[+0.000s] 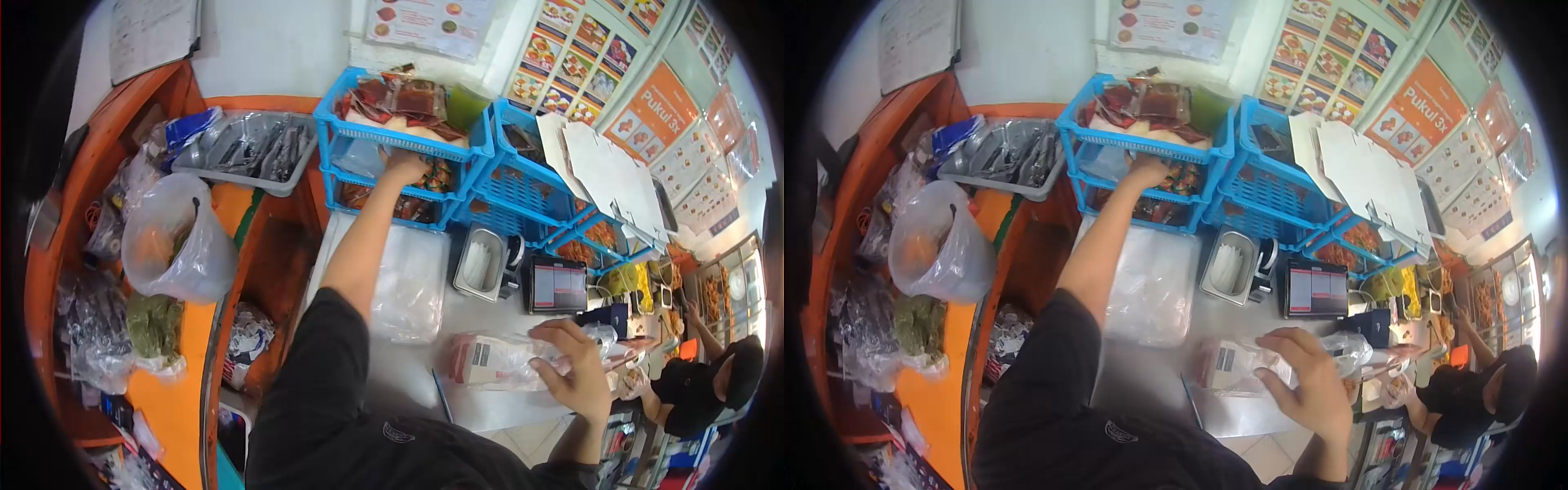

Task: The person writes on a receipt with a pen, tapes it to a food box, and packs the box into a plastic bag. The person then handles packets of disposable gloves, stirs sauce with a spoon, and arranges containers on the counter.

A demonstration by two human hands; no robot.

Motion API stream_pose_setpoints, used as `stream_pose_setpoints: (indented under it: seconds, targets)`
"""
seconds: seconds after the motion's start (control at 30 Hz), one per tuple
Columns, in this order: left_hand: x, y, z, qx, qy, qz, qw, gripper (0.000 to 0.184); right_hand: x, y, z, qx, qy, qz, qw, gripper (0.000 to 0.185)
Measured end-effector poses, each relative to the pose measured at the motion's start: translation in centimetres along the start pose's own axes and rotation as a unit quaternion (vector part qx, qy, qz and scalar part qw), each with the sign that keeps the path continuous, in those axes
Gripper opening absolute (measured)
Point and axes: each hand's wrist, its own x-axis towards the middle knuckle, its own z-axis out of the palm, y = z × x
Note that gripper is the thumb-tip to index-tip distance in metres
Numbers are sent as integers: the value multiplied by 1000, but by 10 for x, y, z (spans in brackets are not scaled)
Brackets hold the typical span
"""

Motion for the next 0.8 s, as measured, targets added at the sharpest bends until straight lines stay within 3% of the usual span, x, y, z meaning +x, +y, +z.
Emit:
stream_pose_setpoints:
  seconds: [0.07, 0.13, 0.2, 0.23, 0.3, 0.4, 0.43, 0.5, 0.57, 0.6, 0.67, 0.7, 0.73, 0.77, 0.8]
  targets:
    - [-53, 6, -18, -70, -122, 100, 985, 53, -13, 5, -11, -11, 32, 32, 999, 32]
    - [-139, 12, -48, -91, -144, 262, 950, 44, -27, 16, -17, 8, 59, 47, 997, 33]
    - [-199, 6, -62, -194, -189, 390, 880, 42, -31, 25, -17, 47, 92, 46, 994, 37]
    - [-213, 18, -86, -229, -258, 447, 826, 38, -27, 26, -10, 69, 119, 40, 990, 40]
    - [-225, 40, -101, -404, -378, 505, 662, 35, -11, 13, 10, 147, 151, -9, 978, 45]
    - [-246, 67, -89, -642, -438, 450, 440, 36, -4, 22, 28, 182, 104, -96, 973, 53]
    - [-257, 77, -89, -698, -416, 352, 465, 38, -7, 35, 33, 166, 90, -134, 973, 59]
    - [-296, 97, -90, -782, -354, 133, 495, 43, -17, 46, 28, 233, 115, -169, 951, 49]
    - [-326, 115, -61, -711, -260, 95, 647, 48, -28, 50, 16, 352, 114, -170, 913, 40]
    - [-320, 111, -31, -745, -311, 91, 583, 51, -34, 49, 5, 439, 106, -150, 880, 35]
    - [-305, 136, -53, -605, -415, 136, 666, 74, -66, 61, -12, 598, 197, -25, 776, 34]
    - [-311, 143, -56, -502, -251, 208, 801, 78, -72, 59, -24, 582, 283, 16, 762, 37]
    - [-320, 151, -56, -367, -72, 267, 888, 81, -78, 57, -36, 558, 365, 61, 743, 41]
    - [-328, 160, -55, -210, 110, 311, 920, 85, -73, 58, -45, 498, 378, 52, 779, 42]
    - [-333, 167, -51, -161, 139, 277, 937, 82, -69, 60, -54, 435, 393, 46, 809, 43]
